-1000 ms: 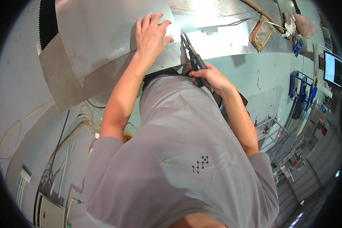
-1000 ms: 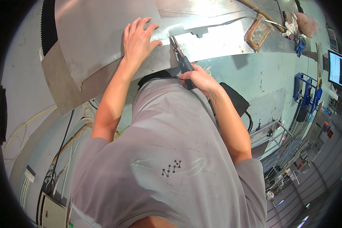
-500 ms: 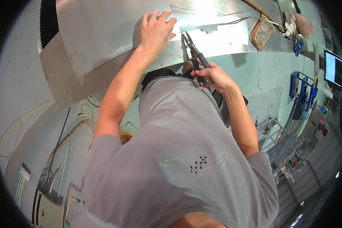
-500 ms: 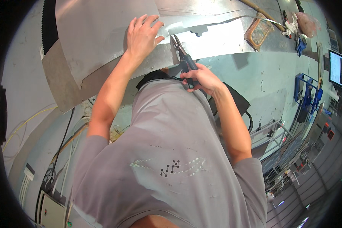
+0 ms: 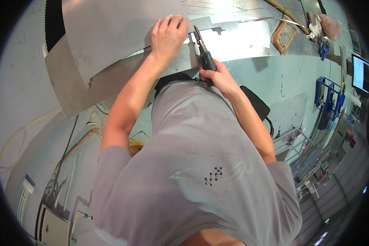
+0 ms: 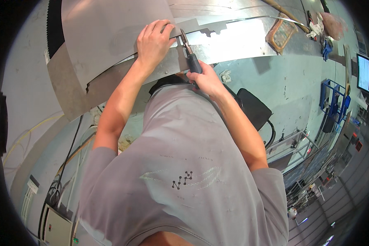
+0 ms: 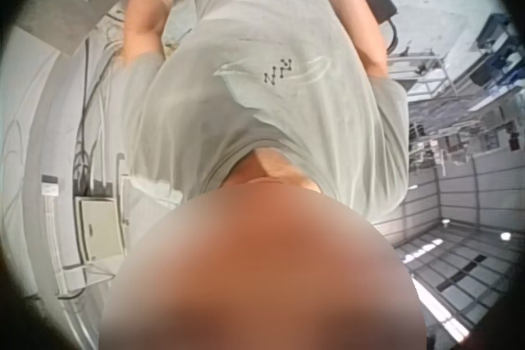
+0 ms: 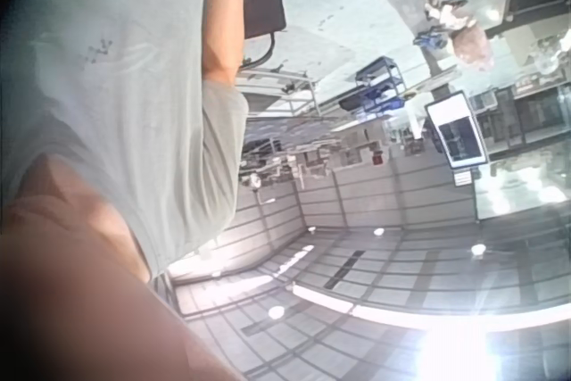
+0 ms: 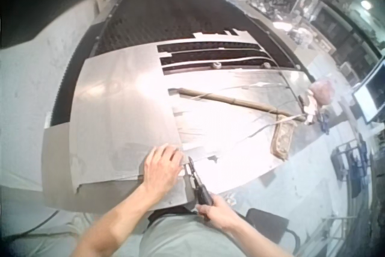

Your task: The person operates a computer mouse to view a CAD layout, then uses tin snips to cut multiple thin metal sheets on a workbench. The person repeatedly picks up sheets, aligns them, and cuts along edges, placing cut pieces aside.

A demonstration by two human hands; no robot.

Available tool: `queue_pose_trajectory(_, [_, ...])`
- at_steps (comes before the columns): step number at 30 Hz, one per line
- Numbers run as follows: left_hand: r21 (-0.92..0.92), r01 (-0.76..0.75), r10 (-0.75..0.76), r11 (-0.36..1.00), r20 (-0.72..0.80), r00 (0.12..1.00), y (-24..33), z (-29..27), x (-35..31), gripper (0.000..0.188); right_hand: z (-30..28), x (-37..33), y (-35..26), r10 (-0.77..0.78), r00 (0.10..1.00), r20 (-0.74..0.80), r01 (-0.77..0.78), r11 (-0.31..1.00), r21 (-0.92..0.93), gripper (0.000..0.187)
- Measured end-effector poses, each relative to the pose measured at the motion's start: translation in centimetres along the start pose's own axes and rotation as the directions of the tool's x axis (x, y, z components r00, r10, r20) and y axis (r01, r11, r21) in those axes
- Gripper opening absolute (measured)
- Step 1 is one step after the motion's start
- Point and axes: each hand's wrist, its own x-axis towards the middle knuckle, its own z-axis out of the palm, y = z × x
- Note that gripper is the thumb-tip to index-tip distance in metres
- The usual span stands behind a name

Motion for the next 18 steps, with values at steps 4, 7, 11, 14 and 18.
queue_pose_trajectory(4, [0.009, 0.025, -0.025, 1.000, 0.021, 0.999, 0.0, 0.3, 0.0, 0.029, 0.8, -0.3, -0.1, -0.017, 0.999, -0.037, 0.016, 1.000, -0.022, 0.019])
queue_pose_trajectory(7, [-0.004, 0.014, -0.014, 1.000, 0.022, 1.000, 0.0, 0.2, -0.4, 0.028, 1.1, -0.1, -1.2, -0.037, 0.998, -0.052, 0.037, 0.999, -0.011, 0.025])
queue_pose_trajectory(11, [0.010, 0.012, -0.012, 1.000, 0.029, 1.000, 0.5, 0.1, -0.9, 0.032, 1.7, 0.5, -2.6, 0.058, 0.993, -0.105, -0.066, 0.996, -0.067, 0.029])
queue_pose_trajectory(14, [-0.036, 0.034, -0.033, 0.999, 0.024, 0.999, 0.4, 0.2, -1.1, 0.035, 1.7, 0.7, -2.4, 0.100, 0.991, -0.091, -0.103, 0.994, -0.025, 0.027])
queue_pose_trajectory(18, [-0.075, 0.054, -0.053, 0.996, 0.023, 0.998, 0.2, 0.5, -1.4, 0.036, 1.0, 1.9, -1.4, 0.060, 0.998, -0.016, -0.061, 0.996, -0.070, 0.027])
